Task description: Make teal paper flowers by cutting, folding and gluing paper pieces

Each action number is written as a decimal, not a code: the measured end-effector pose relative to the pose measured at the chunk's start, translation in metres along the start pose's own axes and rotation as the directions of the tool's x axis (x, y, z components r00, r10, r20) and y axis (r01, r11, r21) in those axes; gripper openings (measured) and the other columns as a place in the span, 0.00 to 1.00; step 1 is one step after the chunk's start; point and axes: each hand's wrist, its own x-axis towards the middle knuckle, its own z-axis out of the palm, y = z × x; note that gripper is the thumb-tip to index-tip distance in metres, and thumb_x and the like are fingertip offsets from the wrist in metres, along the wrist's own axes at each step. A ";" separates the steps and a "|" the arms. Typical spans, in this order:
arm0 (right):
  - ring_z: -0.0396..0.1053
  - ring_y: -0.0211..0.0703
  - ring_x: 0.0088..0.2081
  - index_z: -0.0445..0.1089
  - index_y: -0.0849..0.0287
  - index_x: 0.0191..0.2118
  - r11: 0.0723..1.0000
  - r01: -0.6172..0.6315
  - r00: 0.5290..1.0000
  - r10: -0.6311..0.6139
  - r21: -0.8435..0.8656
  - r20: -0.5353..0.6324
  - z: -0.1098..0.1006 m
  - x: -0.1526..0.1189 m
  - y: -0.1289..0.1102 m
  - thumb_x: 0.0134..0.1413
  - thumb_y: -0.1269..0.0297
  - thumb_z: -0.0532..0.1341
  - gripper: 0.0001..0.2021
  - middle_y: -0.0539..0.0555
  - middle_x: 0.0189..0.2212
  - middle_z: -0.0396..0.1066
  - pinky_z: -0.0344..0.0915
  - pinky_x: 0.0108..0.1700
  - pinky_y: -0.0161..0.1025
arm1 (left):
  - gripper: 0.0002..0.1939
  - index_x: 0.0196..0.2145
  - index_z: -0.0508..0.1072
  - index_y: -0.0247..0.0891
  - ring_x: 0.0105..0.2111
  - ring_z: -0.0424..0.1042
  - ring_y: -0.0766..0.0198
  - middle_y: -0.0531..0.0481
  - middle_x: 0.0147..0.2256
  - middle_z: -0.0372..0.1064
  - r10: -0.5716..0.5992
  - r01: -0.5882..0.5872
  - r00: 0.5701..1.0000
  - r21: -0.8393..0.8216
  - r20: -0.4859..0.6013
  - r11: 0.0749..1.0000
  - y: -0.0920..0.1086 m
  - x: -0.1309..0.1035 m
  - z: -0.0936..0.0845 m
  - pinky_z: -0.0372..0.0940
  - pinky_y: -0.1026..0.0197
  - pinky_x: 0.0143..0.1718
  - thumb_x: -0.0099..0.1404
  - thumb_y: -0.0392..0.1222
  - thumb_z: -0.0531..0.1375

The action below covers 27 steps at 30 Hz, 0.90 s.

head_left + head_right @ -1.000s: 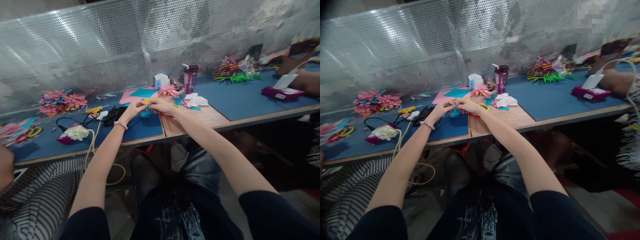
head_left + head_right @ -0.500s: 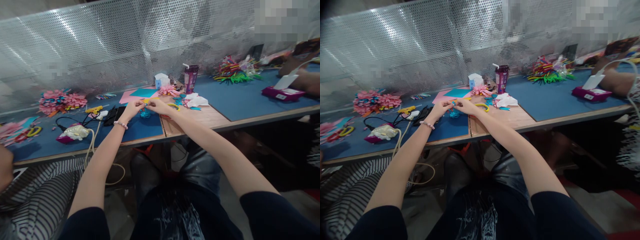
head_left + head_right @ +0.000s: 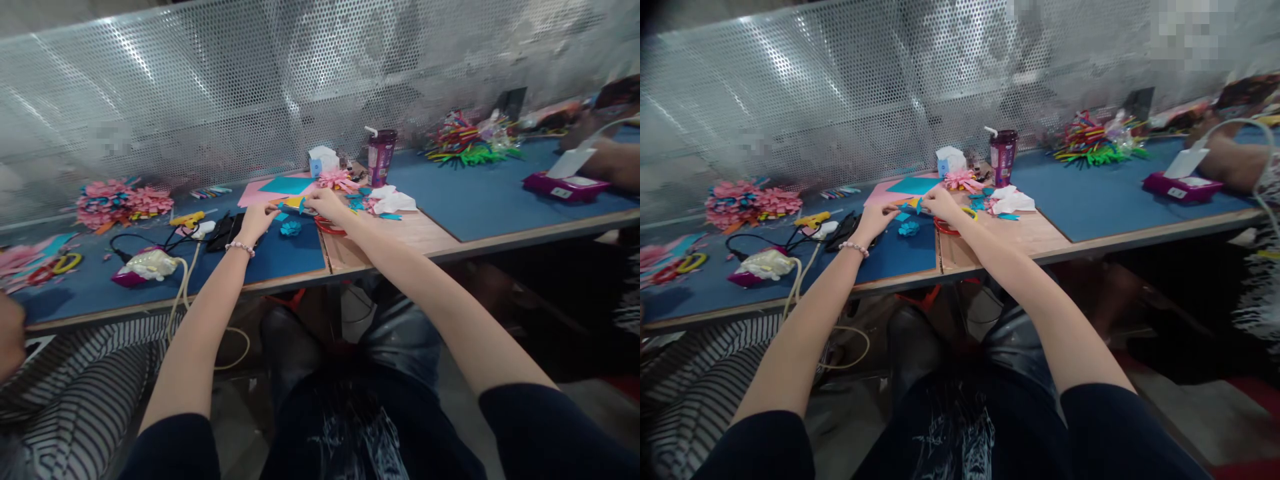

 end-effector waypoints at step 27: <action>0.63 0.43 0.32 0.74 0.64 0.39 0.881 0.184 0.983 -0.173 -0.436 0.064 0.005 -0.003 0.007 0.51 0.68 0.57 0.11 0.57 0.31 0.72 0.58 0.38 0.37 | 0.19 0.39 0.79 0.34 0.40 0.74 0.55 0.42 0.39 0.78 -0.020 0.021 1.000 -0.250 0.006 0.968 0.004 0.001 0.005 0.66 0.57 0.43 0.57 0.52 0.63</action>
